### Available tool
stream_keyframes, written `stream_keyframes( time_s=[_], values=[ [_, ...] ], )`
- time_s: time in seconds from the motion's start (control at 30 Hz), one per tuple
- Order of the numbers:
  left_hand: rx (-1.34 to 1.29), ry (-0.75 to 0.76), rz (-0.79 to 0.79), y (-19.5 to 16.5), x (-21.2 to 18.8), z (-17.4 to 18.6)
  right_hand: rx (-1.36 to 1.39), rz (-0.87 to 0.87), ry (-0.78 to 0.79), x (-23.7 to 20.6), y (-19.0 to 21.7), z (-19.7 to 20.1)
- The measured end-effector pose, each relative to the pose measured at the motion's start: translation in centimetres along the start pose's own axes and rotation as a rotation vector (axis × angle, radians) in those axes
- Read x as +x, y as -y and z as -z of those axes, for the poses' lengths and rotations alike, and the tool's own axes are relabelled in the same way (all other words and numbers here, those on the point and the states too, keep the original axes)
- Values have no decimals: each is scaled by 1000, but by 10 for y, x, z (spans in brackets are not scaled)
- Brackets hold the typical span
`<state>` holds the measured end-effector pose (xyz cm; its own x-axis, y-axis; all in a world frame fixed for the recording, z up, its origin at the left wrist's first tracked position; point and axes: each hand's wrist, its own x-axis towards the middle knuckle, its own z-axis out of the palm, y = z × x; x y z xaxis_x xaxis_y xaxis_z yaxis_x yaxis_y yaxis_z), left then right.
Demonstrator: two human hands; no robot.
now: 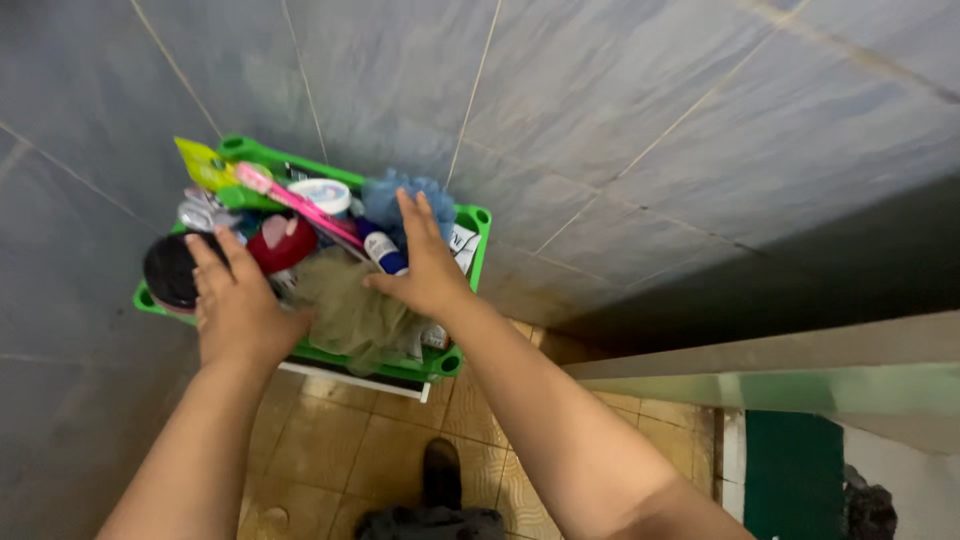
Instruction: The person transfers bathroom toiletries from a green plastic basket to two black wall-mounted corner shelves. They place a red-lidded jar, a blue tub, a small pump bottle, a black tube, and several toothbrushes onto the shelves, then add a pink-labeled jar and a pink-capped bottle. The items are arranged on the shelves by the end of the clip.
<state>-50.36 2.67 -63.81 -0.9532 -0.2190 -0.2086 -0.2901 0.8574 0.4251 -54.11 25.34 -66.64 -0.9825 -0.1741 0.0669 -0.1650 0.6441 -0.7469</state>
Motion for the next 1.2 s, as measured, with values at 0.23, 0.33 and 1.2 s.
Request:
stream_keyframes(
  time_s=[0.23, 0.33, 1.2],
  values=[
    [93, -53, 61, 7, 14, -49, -180, 9, -23, -3, -3, -30],
    [94, -61, 110, 3, 13, -44, -304, 13, -34, -2, 20, -27],
    [-325, -295, -114, 5, 37, -68, -94, 337, 70, 37, 58, -34]
  ],
)
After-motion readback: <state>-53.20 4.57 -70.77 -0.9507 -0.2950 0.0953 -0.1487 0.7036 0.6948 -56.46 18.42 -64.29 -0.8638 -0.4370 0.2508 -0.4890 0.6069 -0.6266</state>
